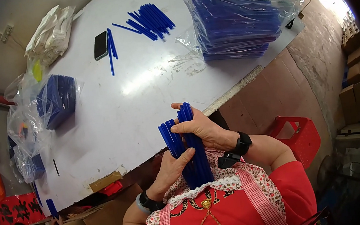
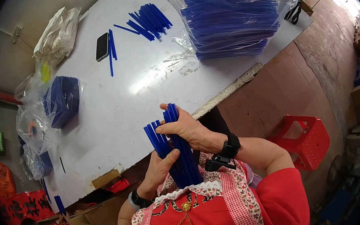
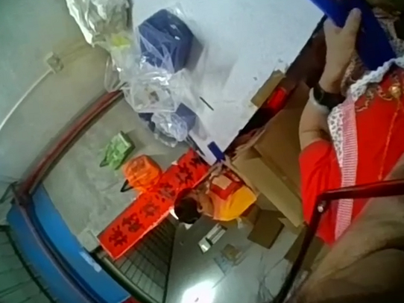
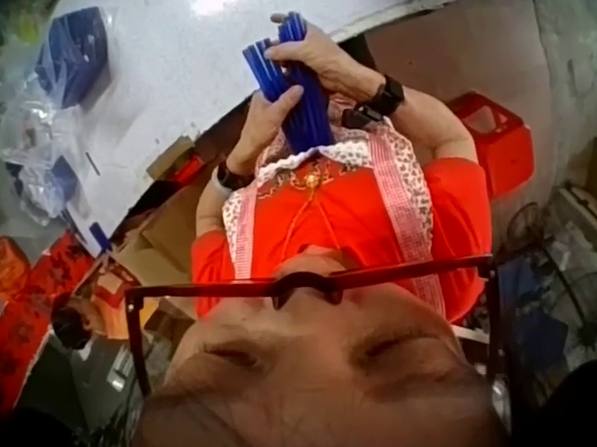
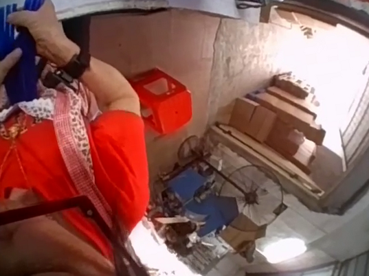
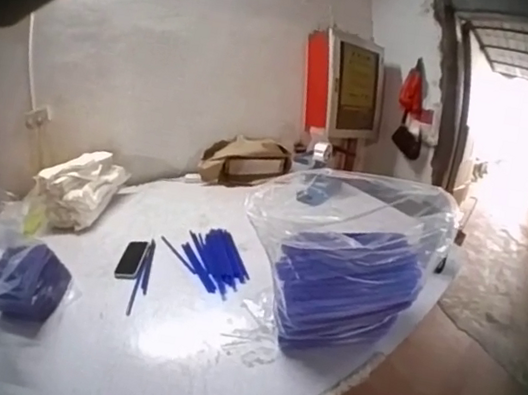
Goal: The person gathers blue straws from a table by hand, aligns them into a bundle, and slides the bundle into a plastic bag. They then pick up the remaining straws, add them to the bundle, and place the entire collection into the bag.
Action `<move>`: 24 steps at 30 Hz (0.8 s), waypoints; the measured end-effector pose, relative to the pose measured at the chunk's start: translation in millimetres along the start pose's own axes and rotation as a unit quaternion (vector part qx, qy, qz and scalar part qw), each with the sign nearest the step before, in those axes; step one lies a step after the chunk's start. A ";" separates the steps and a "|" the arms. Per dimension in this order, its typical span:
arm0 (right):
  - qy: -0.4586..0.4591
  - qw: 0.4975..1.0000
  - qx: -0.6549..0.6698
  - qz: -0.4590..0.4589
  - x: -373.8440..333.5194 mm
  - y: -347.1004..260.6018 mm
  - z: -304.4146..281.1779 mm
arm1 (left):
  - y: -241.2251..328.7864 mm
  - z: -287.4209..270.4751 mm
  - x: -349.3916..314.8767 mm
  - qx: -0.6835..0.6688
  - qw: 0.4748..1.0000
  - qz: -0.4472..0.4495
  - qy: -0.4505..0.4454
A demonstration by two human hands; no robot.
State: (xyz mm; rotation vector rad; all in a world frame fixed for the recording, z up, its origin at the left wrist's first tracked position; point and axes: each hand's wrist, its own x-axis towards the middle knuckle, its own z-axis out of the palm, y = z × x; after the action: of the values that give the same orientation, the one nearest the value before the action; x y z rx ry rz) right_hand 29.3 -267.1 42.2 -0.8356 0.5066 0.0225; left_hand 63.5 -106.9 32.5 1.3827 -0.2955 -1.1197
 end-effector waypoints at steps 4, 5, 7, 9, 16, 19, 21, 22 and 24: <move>0.005 1.000 -0.010 -0.012 5.2 10.3 -8.4 | -6.2 -12.2 -2.4 0.027 0.999 -0.004 -0.037; 0.003 1.000 -0.011 -0.012 5.1 11.8 -12.3 | -10.7 -18.0 -3.9 0.032 0.999 -0.012 -0.030; -0.003 0.999 0.041 -0.009 1.2 13.4 -24.4 | -16.8 -26.8 -6.2 0.042 0.999 -0.027 -0.017; -0.005 0.998 0.068 -0.006 -1.6 11.9 -23.8 | -7.0 -23.7 -8.5 0.056 0.997 -0.038 -0.028; -0.051 0.997 0.044 0.026 -7.1 -0.8 -0.3 | -5.5 -12.9 -5.6 0.033 0.997 0.015 -0.064; -0.046 0.998 0.048 0.021 0.1 5.7 0.9 | -1.8 -14.4 -6.2 0.045 0.995 -0.011 -0.088; -0.044 0.998 0.049 0.020 1.2 8.8 0.5 | -2.6 -13.5 -7.0 0.046 0.995 -0.010 -0.086; -0.040 0.998 0.042 0.017 0.2 8.7 1.1 | -3.3 -12.9 -7.4 0.047 0.995 -0.009 -0.084; -0.033 0.999 0.028 0.011 -0.8 7.2 3.3 | -3.4 -13.1 -8.1 0.047 0.996 -0.007 -0.080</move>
State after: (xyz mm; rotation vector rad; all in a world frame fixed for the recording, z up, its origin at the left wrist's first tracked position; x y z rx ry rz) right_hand 28.4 -259.7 39.4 -0.7724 0.4533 0.0563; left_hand 67.7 -91.9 29.8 1.3823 -0.4599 -1.2441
